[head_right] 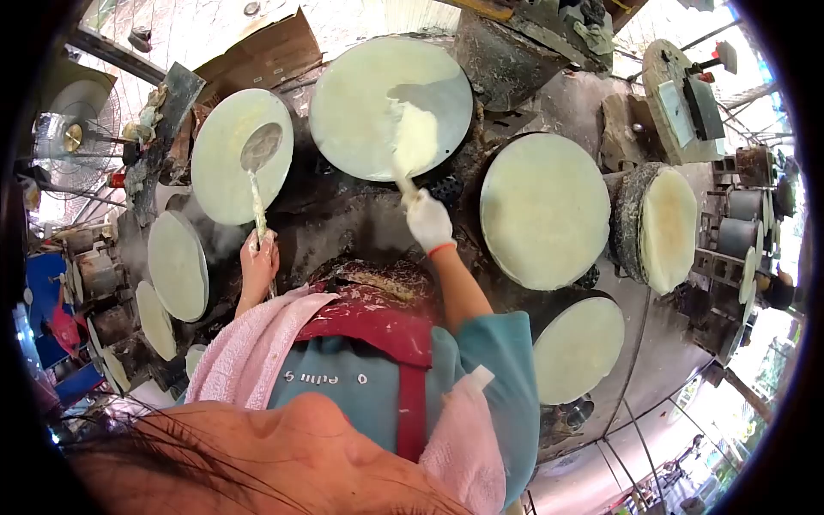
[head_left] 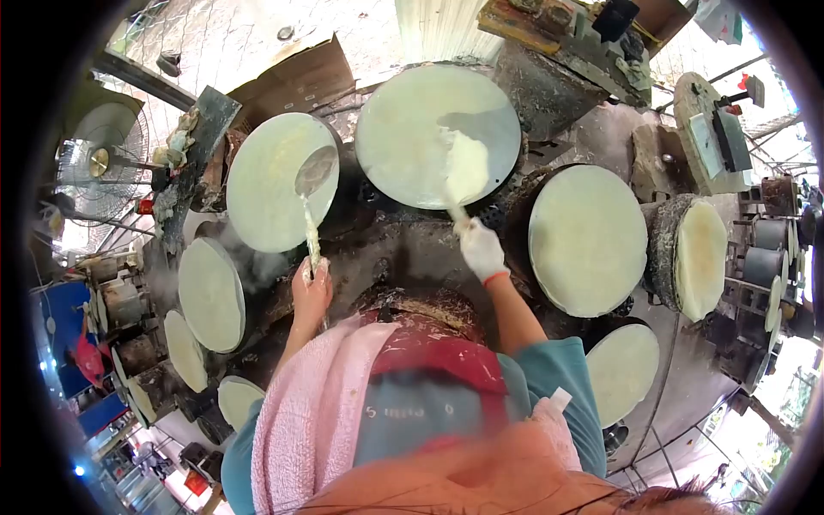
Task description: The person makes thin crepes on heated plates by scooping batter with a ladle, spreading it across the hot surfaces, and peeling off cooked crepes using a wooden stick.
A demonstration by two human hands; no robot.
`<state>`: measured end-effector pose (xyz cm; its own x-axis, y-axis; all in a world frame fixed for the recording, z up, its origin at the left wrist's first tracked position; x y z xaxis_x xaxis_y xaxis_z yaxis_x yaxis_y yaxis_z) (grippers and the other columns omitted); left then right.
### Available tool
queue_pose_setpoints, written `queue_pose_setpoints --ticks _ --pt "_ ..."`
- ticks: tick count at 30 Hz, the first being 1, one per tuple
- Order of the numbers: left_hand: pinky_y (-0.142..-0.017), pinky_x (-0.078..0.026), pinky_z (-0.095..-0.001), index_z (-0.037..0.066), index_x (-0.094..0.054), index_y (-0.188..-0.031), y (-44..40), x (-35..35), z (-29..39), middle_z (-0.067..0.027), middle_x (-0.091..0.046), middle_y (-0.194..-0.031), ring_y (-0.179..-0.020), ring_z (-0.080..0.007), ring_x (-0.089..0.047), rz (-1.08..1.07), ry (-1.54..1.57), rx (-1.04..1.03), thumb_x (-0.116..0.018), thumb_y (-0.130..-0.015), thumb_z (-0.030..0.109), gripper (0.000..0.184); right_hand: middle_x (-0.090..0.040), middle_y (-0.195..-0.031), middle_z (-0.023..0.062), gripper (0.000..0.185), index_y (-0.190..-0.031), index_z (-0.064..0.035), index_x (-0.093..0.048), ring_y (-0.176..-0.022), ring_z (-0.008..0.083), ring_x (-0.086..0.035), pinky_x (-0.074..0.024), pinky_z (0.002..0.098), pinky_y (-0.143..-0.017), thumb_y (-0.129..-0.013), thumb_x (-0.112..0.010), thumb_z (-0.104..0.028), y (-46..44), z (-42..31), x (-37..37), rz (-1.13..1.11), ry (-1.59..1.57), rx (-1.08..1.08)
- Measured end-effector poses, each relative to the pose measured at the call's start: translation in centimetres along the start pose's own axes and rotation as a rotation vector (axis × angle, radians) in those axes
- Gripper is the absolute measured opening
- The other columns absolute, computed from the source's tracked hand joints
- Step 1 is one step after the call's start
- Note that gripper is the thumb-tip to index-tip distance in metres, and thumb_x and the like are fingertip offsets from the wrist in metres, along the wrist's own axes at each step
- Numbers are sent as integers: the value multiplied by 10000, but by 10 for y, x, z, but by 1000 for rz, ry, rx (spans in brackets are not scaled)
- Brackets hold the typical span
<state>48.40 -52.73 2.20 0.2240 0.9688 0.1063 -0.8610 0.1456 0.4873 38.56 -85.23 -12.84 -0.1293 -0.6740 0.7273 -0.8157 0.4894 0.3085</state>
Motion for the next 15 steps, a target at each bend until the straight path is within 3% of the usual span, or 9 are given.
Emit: queue_pose_setpoints --ticks 1,3,4,5,10,13,15 --pt "-401 -280 -182 89 -519 -889 5 1 -3 53 -433 -622 -468 -26 -363 28 10 15 -547 -945 153 91 -652 -824 223 346 -981 -74 -577 -791 420 -624 -483 526 -711 -924 -434 -384 15 -14 14 -165 135 -66" --pt "-418 -292 -176 74 -531 -903 14 2 -6 43 -442 -637 -496 -29 -383 60 12 13 -549 -943 149 86 -659 -819 207 330 -997 -90 -564 -777 400 -633 -483 526 -694 -932 -425 -382 22 -1 37 -75 125 41" --pt "-423 -295 -175 70 -535 -906 14 4 -10 40 -444 -641 -503 -30 -387 78 6 4 -548 -943 147 87 -659 -782 200 303 -976 -88 -572 -742 394 -637 -493 507 -668 -941 -422 -349 6 14 44 47 117 -118" --pt "-428 -299 -173 66 -538 -909 15 3 -12 38 -446 -644 -510 -30 -392 97 0 -4 -548 -943 146 88 -650 -740 211 285 -955 -60 -572 -718 393 -638 -495 497 -645 -939 -432 -308 -11 25 54 117 119 -118" --pt "-429 -306 -169 59 -543 -894 12 -9 -4 38 -448 -642 -512 -29 -398 91 -24 -15 -541 -947 142 99 -638 -726 242 324 -923 -19 -561 -739 413 -635 -482 526 -643 -924 -472 -330 -53 35 63 325 -44 38" --pt "-416 -298 -172 62 -542 -889 8 -19 3 41 -443 -632 -489 -29 -390 74 -48 3 -538 -950 148 105 -641 -754 243 459 -1278 -20 -462 -718 419 -630 -480 524 -635 -930 -454 -319 -9 37 28 124 54 28" --pt "-406 -290 -176 68 -541 -885 7 -22 1 44 -438 -623 -469 -30 -380 66 -38 38 -536 -951 152 107 -650 -769 228 603 -1445 -62 -266 -691 401 -633 -481 508 -622 -936 -439 -336 -7 52 28 34 103 -155"
Point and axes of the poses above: each hand's wrist, its own y-axis away from the middle knuckle, its own x-axis out of the back of the hand, z = x × y, the point moved 4 cm from there along -y, towards the middle knuckle
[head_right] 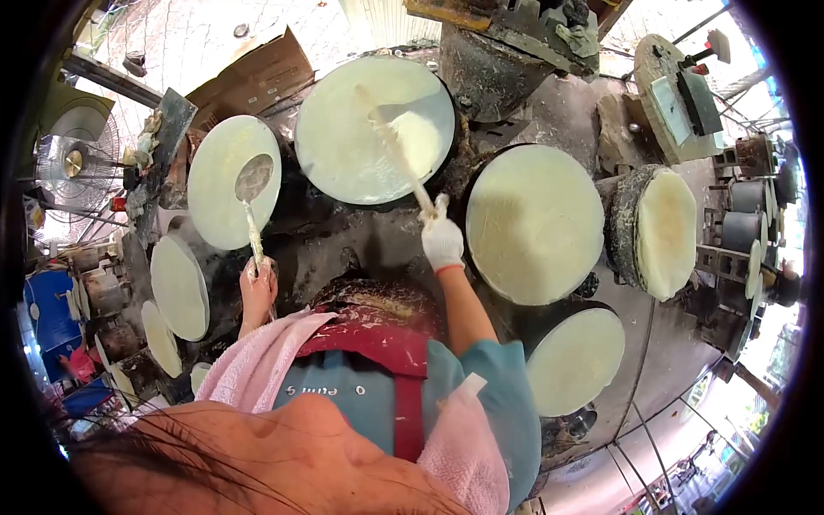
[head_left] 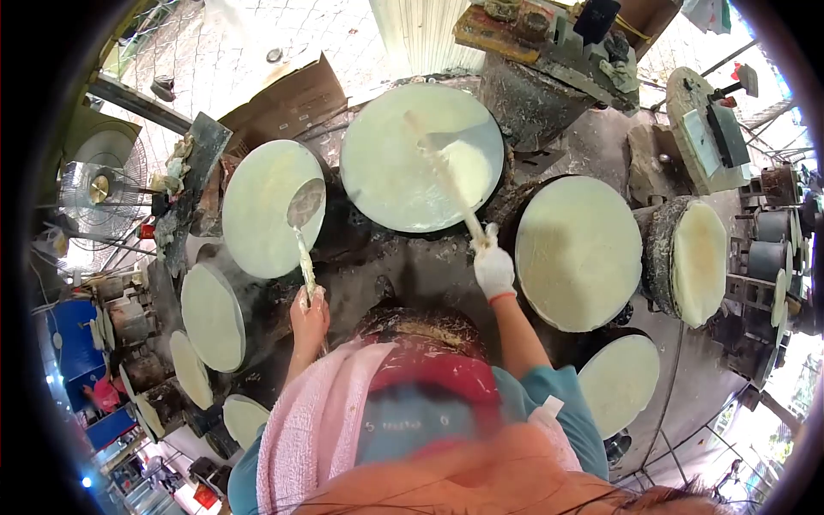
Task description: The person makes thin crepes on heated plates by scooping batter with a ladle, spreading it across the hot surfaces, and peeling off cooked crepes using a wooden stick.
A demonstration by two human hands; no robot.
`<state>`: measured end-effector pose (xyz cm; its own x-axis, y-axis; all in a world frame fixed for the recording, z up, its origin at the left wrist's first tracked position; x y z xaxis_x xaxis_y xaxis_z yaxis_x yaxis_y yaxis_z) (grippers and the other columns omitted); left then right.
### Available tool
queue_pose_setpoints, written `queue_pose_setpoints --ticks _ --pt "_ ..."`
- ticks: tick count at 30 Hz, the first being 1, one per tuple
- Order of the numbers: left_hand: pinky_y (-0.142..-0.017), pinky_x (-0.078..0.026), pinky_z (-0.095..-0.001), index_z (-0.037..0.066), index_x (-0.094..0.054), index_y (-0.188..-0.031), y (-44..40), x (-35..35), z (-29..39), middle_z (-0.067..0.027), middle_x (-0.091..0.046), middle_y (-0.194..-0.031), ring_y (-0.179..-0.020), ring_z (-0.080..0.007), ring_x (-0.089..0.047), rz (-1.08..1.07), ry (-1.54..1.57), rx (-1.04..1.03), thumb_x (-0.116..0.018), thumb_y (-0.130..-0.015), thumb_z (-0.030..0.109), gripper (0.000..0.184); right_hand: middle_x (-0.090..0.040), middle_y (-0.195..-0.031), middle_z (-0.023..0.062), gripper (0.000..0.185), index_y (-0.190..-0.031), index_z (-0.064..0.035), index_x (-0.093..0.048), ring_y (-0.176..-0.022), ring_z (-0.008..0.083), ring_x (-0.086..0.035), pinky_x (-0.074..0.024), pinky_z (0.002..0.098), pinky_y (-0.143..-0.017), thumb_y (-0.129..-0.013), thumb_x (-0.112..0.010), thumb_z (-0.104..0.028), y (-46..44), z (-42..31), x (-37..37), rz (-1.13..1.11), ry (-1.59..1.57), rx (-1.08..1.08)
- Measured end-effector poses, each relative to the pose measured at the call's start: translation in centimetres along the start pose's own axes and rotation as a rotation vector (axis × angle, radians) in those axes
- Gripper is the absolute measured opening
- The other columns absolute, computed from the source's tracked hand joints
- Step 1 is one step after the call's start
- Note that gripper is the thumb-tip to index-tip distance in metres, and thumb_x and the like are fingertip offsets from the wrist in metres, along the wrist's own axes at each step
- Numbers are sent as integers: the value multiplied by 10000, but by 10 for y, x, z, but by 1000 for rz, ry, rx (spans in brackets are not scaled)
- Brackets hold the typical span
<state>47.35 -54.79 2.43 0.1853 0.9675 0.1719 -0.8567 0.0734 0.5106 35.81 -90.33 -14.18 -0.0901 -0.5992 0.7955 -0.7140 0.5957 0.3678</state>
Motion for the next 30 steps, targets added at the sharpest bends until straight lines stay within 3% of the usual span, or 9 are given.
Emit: queue_pose_setpoints --ticks 4,11,14,16,18,20,22,23,30 --pt "-393 -280 -181 87 -536 -896 -1 3 -5 52 -432 -607 -445 -28 -365 0 -26 -5 -537 -952 168 97 -654 -846 233 629 -1461 -99 -215 -761 375 -653 -516 465 -686 -938 -446 -361 -76 -26 51 156 68 -57" --pt "-360 -248 -184 105 -514 -905 5 35 -25 58 -401 -573 -413 -31 -333 174 -22 -69 -533 -953 237 141 -629 -1074 239 513 -1338 -85 -434 -954 365 -646 -529 435 -793 -922 -522 -372 -214 -86 115 136 228 -34" --pt "-356 -247 -189 98 -521 -917 1 36 -16 58 -397 -564 -410 -31 -332 154 4 -37 -531 -956 235 143 -575 -1195 271 477 -1322 -48 -489 -1041 362 -610 -510 389 -858 -902 -579 -258 -157 -110 97 330 -356 514" --pt "-354 -246 -193 88 -524 -916 -10 34 -10 55 -394 -559 -403 -33 -328 128 32 -66 -529 -957 229 147 -586 -1220 234 505 -1347 -46 -482 -1069 319 -602 -466 348 -918 -873 -623 -146 -93 -102 87 345 -488 526" --pt "-358 -257 -194 88 -515 -888 -16 27 2 49 -404 -564 -405 -36 -337 89 25 -76 -531 -953 204 135 -590 -1234 179 501 -1378 -59 -452 -1046 234 -609 -460 298 -924 -917 -596 -193 -59 -54 55 264 -1059 354" --pt "-368 -280 -191 96 -495 -834 -18 10 25 39 -427 -580 -415 -39 -359 31 -9 -78 -537 -945 161 135 -658 -966 80 404 -1295 -102 -548 -770 142 -629 -515 257 -687 -928 -602 -262 -30 3 16 419 -1097 93" --pt "-376 -282 -194 91 -496 -822 -28 -6 33 40 -423 -569 -405 -41 -358 -47 -36 -89 -530 -949 170 153 -562 -674 -10 300 -1164 -129 -621 -474 86 -486 -402 238 -427 -918 -618 -302 11 3 1 -53 -1222 -387" --pt "-381 -285 -193 89 -497 -821 -31 -15 38 40 -426 -576 -416 -39 -361 -85 -43 -96 -527 -950 172 157 -434 -555 -69 210 -1053 -168 -642 -367 59 -331 -253 231 -343 -906 -632 -317 25 -10 1 -123 -1273 -370" --pt "-433 -316 -176 55 -528 -854 -30 -51 33 28 -449 -653 -537 -33 -401 -177 7 -98 -543 -932 153 126 -468 -579 -67 254 -1109 -158 -653 -404 37 -379 -296 211 -363 -908 -628 -312 5 13 39 -183 -1148 -386"
Point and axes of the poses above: each hand's wrist, its own y-axis away from the middle knuckle, its own x-axis out of the back of the hand, z = x × y, the point moved 4 cm from there along -y, towards the middle knuckle
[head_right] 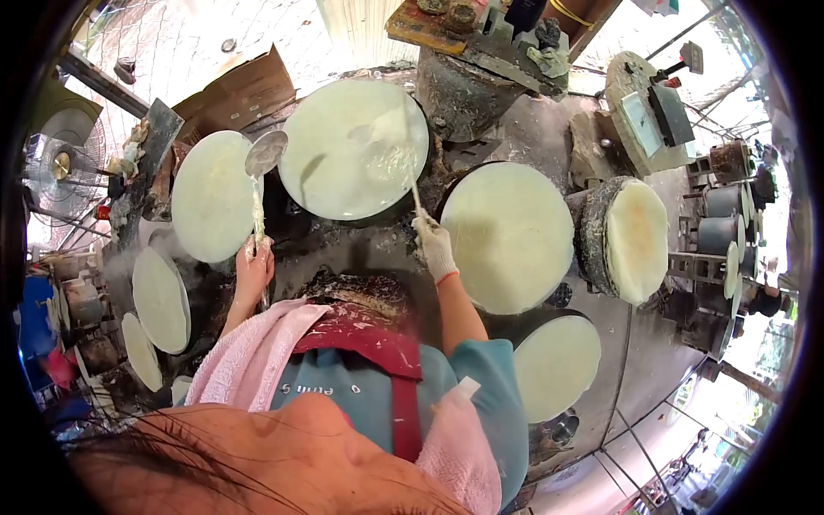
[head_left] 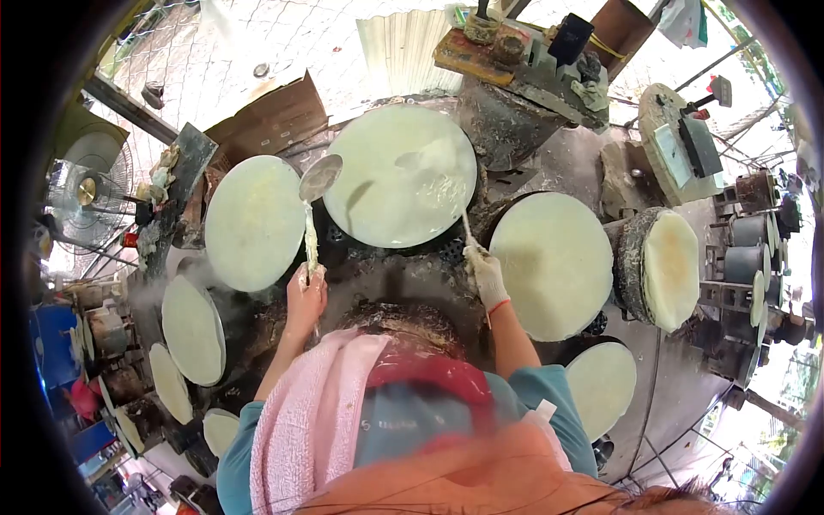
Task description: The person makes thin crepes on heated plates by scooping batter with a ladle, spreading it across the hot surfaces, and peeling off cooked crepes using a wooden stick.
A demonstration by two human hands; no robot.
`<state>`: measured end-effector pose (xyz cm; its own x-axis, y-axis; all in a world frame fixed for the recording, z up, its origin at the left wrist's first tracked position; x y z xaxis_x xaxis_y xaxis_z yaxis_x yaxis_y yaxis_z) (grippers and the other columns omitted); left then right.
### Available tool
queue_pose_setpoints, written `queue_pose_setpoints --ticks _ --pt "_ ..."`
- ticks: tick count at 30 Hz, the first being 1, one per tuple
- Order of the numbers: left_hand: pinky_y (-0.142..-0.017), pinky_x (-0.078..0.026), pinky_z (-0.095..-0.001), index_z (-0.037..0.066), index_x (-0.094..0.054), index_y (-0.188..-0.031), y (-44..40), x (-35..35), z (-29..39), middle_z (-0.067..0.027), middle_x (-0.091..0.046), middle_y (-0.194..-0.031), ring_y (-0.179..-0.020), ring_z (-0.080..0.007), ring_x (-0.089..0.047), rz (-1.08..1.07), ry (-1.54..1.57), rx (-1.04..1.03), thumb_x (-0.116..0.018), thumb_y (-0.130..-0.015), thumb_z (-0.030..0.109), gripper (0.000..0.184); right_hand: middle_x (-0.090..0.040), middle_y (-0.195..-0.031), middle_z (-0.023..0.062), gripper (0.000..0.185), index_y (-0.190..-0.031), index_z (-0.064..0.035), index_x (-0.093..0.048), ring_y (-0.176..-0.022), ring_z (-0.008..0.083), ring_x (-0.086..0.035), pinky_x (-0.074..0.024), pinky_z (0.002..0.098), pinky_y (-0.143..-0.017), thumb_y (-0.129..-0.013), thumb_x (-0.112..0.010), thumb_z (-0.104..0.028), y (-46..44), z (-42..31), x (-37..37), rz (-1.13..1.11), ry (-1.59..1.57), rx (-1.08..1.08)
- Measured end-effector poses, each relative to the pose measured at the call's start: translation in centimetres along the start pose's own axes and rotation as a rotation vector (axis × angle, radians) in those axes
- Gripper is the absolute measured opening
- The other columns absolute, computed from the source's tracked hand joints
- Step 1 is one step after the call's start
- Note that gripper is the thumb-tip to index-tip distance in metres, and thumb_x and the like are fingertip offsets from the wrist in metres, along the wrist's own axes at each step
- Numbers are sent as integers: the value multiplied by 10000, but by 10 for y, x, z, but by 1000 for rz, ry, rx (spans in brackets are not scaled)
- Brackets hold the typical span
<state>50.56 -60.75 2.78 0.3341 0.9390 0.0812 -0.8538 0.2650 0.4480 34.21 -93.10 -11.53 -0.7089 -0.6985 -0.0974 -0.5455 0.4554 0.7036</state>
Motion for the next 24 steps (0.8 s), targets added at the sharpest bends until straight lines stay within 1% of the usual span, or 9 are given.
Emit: queue_pose_setpoints --ticks 2,3,8,10,13,16,17,21,24 --pt "-438 -317 -175 56 -529 -854 5 -8 -4 25 -449 -654 -535 -35 -397 14 16 31 -545 -929 149 120 -475 -581 -65 264 -1121 -166 -650 -396 45 -384 -301 216 -362 -903 -631 -313 5 0 -11 -125 35 0" --pt "-429 -313 -182 59 -529 -857 -3 -3 -17 22 -450 -646 -536 -35 -409 22 -173 -120 -546 -934 154 123 -488 -604 -69 245 -1101 -144 -650 -420 36 -387 -305 202 -383 -911 -619 -296 15 -6 -14 -200 61 -83" --pt "-381 -283 -204 84 -487 -800 -4 -16 -1 30 -429 -578 -446 -46 -402 -15 -32 43 -532 -944 168 173 -556 -745 -67 300 -1133 -43 -641 -541 10 -402 -313 187 -458 -908 -638 -242 -15 -28 10 -85 29 107" --pt "-364 -272 -210 93 -469 -783 -22 -18 2 34 -420 -556 -399 -57 -380 -62 -71 45 -523 -949 177 194 -433 -583 -91 298 -1166 -148 -637 -396 20 -316 -230 208 -364 -902 -640 -287 -14 -27 -3 -107 190 55" --pt "-338 -271 -240 75 -470 -799 -63 -33 26 18 -421 -527 -363 -80 -382 -165 -163 3 -490 -954 186 191 -550 -746 -60 365 -1191 -13 -620 -568 19 -414 -338 201 -492 -903 -644 -236 14 -46 -5 -194 155 39" --pt "-372 -283 -270 50 -492 -760 -134 -57 42 12 -423 -524 -395 -98 -394 -318 -262 -116 -488 -950 194 239 -591 -820 -40 383 -1177 12 -628 -680 28 -487 -409 202 -596 -890 -655 -240 -12 -25 8 -44 214 325" --pt "-396 -290 -260 34 -537 -820 -162 -67 40 6 -443 -562 -421 -89 -389 -360 -266 -113 -505 -943 198 208 -615 -876 -22 393 -1185 37 -611 -736 36 -504 -435 203 -676 -888 -656 -216 -4 -21 5 -31 335 176" --pt "-412 -300 -254 17 -518 -800 -236 -104 37 -14 -454 -600 -446 -99 -383 -536 -199 -55 -491 -943 166 208 -636 -930 11 415 -1240 44 -564 -843 56 -543 -445 199 -788 -898 -642 -178 48 -5 -10 -17 111 260" --pt "-405 -295 -249 0 -507 -806 -245 -113 24 -38 -466 -633 -471 -101 -390 -635 -156 53 -469 -949 133 198 -637 -940 20 432 -1239 47 -561 -869 63 -549 -441 200 -810 -891 -658 -189 68 44 -22 282 -54 328"
Point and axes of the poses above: each hand's wrist, its own y-axis away from the middle knuckle, its own x-axis out of the back of the hand, z = x × y, the point moved 4 cm from there along -y, towards the middle knuckle
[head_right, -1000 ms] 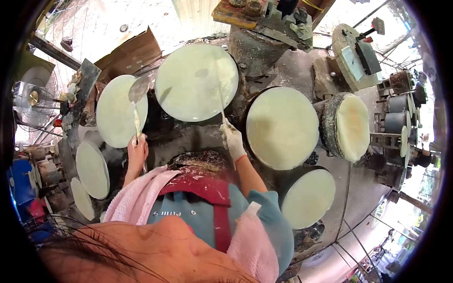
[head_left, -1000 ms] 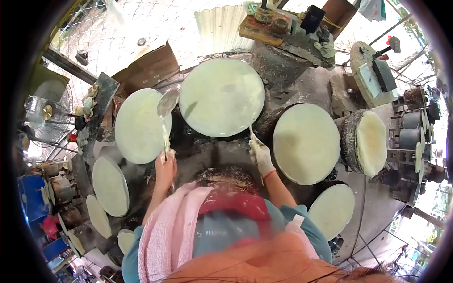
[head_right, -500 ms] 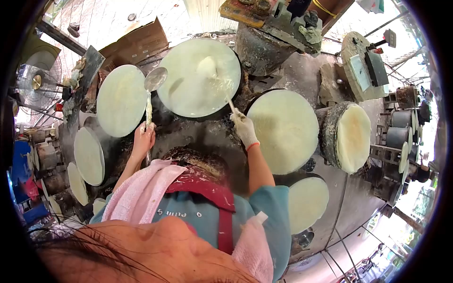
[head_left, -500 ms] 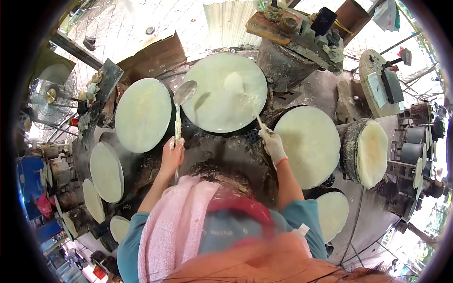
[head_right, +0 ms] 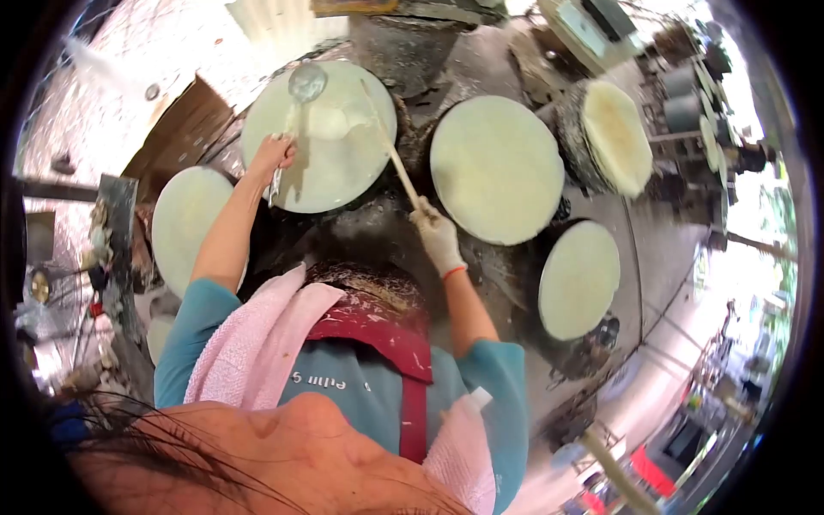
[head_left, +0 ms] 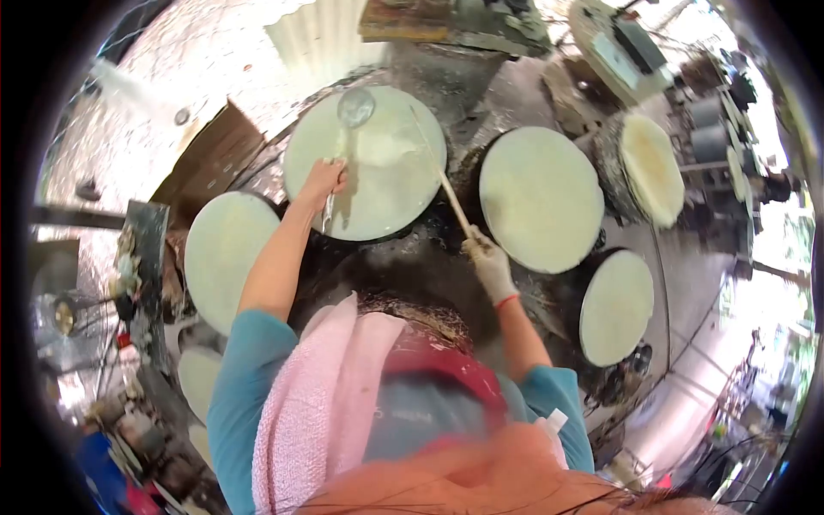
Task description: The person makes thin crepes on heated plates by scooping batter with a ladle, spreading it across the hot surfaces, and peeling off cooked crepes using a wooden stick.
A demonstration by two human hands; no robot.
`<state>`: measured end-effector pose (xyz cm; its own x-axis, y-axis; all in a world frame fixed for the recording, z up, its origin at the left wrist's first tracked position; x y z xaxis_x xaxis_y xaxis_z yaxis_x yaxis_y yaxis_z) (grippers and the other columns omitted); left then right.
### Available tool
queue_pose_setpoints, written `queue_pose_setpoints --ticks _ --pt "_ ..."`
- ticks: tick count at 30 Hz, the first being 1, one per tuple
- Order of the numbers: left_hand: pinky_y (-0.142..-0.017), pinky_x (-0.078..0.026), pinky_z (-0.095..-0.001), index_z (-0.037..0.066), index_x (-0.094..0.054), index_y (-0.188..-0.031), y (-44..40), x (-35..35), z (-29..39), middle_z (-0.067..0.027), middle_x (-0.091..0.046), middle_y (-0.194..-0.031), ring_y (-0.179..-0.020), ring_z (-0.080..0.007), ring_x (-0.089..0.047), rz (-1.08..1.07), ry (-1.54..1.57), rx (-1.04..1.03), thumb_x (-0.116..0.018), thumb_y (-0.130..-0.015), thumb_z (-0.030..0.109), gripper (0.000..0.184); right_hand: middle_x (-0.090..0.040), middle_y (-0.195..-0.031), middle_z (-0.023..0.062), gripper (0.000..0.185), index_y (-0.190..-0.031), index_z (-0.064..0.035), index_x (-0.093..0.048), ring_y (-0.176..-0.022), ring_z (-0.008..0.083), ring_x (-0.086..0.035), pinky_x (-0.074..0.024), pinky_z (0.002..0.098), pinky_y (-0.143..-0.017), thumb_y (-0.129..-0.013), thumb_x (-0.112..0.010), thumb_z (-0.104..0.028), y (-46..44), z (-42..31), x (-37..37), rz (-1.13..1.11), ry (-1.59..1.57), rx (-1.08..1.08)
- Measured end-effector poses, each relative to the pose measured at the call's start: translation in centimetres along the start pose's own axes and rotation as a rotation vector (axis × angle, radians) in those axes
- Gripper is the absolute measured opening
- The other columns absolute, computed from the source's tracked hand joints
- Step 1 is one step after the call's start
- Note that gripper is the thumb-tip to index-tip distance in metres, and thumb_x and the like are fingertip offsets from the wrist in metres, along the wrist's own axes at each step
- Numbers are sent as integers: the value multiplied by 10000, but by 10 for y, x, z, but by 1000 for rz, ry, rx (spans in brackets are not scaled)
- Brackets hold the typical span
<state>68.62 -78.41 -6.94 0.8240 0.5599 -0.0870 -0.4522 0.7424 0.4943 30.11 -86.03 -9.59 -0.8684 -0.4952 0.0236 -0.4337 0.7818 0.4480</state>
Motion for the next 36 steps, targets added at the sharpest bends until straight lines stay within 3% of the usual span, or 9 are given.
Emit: queue_pose_setpoints --ticks 8,15,20,23,28,30,31,34,36 --pt "-397 -284 -243 -43 -505 -903 71 -4 -42 -3 -411 -607 -442 -85 -359 16 300 225 -400 -973 140 222 -460 -608 -89 240 -1142 -111 -643 -456 11 -358 -290 189 -397 -919 -617 -195 36 21 -124 -4 -283 -216" --pt "-482 -342 -269 23 -406 -862 78 -25 -51 -27 -441 -717 -522 -130 -386 -133 861 392 -424 -972 109 141 -476 -574 -53 267 -1099 -113 -648 -381 48 -358 -256 212 -352 -906 -631 -296 52 43 -178 -181 -203 -436" --pt "-342 -337 -181 -78 -429 -1143 102 56 -23 32 -411 -615 -372 -54 -380 -666 1685 457 -373 -998 162 286 -609 -776 -66 269 -1151 -87 -655 -508 2 -425 -313 171 -420 -912 -627 -207 37 -3 -138 26 -234 -244" --pt "-327 -289 -197 -74 -432 -1134 131 68 0 65 -388 -620 -336 -49 -342 -620 985 141 -375 -1008 203 309 -615 -1230 93 385 -1244 -23 -589 -1195 149 -507 -341 263 -1030 -898 -614 -189 24 8 -144 -172 142 163" --pt "-357 -257 -193 -53 -487 -1021 99 74 39 65 -413 -686 -419 -27 -346 -738 966 200 -428 -992 194 255 -688 -868 60 320 -1050 22 -662 -800 115 -607 -474 262 -757 -905 -596 -255 57 -8 -126 104 248 116" --pt "-430 -298 -200 -40 -525 -1008 114 48 55 41 -394 -625 -434 -47 -342 -94 329 -5 -473 -970 171 220 -683 -861 87 253 -1014 -92 -687 -769 175 -622 -482 296 -756 -850 -622 -273 74 8 -114 -37 377 193" --pt "-399 -284 -206 -34 -539 -1018 99 46 38 13 -403 -592 -421 -59 -351 -488 481 9 -473 -970 190 238 -690 -887 117 235 -1009 -155 -696 -775 222 -641 -490 336 -772 -816 -634 -274 91 11 -107 -210 362 234" --pt "-329 -250 -231 -25 -533 -944 146 -25 58 -9 -405 -576 -354 -91 -348 -354 -49 -164 -456 -987 261 299 -704 -911 38 288 -1071 -82 -679 -887 98 -643 -484 273 -816 -824 -676 -230 139 16 -63 -24 535 80" --pt "-329 -253 -233 -28 -529 -945 165 -67 65 -10 -400 -571 -342 -93 -341 -477 -123 -166 -457 -988 275 314 -704 -936 108 322 -1100 -99 -667 -858 132 -670 -499 283 -789 -833 -685 -277 170 54 -12 346 -93 172"
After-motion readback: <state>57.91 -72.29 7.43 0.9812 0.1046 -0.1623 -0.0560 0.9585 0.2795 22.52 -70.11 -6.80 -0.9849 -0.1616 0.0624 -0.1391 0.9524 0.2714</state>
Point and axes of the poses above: each hand's wrist, its own y-axis away from the middle knuckle, its own x-axis out of the back of the hand, z = x × y, the point moved 4 cm from there along -y, towards the middle knuckle
